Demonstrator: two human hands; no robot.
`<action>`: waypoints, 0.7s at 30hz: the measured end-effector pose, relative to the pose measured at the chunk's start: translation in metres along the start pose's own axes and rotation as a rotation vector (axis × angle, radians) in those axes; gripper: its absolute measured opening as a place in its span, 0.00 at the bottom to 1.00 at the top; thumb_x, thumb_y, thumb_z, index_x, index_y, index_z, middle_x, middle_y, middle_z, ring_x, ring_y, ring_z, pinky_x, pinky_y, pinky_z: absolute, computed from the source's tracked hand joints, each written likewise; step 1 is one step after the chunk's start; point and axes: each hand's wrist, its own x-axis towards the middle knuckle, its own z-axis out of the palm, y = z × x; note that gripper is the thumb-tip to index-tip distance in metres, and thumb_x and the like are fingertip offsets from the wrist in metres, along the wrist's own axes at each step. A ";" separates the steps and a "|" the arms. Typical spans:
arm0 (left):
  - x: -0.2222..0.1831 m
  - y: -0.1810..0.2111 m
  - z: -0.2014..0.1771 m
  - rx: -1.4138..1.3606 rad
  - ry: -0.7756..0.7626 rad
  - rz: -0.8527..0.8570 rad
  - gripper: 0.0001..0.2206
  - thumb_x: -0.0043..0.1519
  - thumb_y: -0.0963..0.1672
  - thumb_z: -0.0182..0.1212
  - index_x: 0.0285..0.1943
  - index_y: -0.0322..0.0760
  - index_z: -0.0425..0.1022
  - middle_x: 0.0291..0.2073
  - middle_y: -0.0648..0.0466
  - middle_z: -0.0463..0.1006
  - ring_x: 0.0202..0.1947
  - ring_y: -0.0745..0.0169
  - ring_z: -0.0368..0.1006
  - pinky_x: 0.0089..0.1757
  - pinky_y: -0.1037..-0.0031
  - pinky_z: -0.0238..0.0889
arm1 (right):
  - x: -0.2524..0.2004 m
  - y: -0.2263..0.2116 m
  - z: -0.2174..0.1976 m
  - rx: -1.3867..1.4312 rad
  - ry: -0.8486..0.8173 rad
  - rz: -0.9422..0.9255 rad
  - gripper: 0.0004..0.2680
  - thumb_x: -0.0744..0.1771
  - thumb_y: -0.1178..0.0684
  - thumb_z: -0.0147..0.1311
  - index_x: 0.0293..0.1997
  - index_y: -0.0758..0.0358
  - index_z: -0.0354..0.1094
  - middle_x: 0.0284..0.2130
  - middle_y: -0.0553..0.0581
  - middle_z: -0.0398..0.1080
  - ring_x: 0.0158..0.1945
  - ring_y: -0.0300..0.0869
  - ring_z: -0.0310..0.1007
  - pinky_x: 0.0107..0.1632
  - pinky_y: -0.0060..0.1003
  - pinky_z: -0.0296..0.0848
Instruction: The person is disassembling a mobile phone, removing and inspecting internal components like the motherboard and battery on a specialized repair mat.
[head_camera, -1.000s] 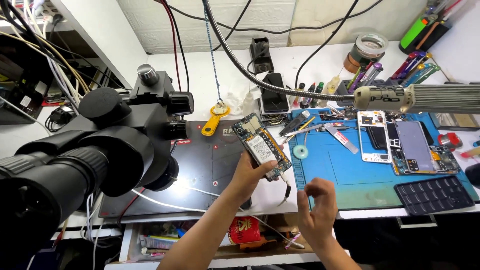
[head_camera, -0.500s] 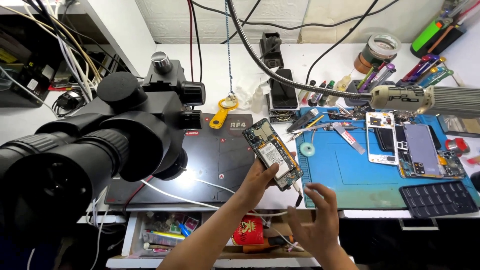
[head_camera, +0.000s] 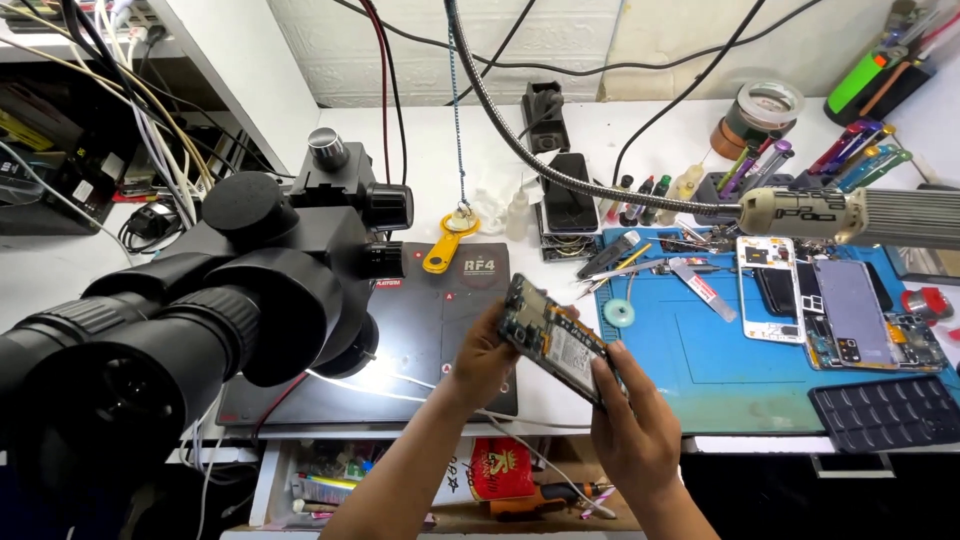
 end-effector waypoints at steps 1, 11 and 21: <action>0.003 0.006 -0.001 -0.001 0.003 -0.001 0.20 0.71 0.42 0.57 0.71 0.32 0.59 0.64 0.29 0.68 0.68 0.31 0.65 0.62 0.45 0.65 | -0.003 -0.001 0.000 0.001 -0.002 0.001 0.16 0.69 0.68 0.51 0.66 0.63 0.65 0.64 0.70 0.65 0.61 0.62 0.76 0.50 0.48 0.82; 0.015 0.027 0.001 0.262 0.275 -0.080 0.15 0.66 0.46 0.62 0.59 0.35 0.73 0.53 0.47 0.79 0.55 0.55 0.75 0.55 0.66 0.70 | 0.007 -0.034 0.012 1.162 -0.185 1.127 0.15 0.66 0.58 0.54 0.58 0.75 0.66 0.44 0.74 0.79 0.45 0.62 0.87 0.52 0.50 0.86; 0.012 0.014 0.004 0.138 0.540 -0.254 0.11 0.64 0.43 0.63 0.54 0.36 0.76 0.47 0.48 0.83 0.51 0.58 0.78 0.52 0.65 0.74 | 0.013 -0.033 0.016 1.331 -0.158 1.444 0.18 0.65 0.59 0.54 0.59 0.78 0.62 0.44 0.79 0.76 0.40 0.71 0.83 0.48 0.58 0.84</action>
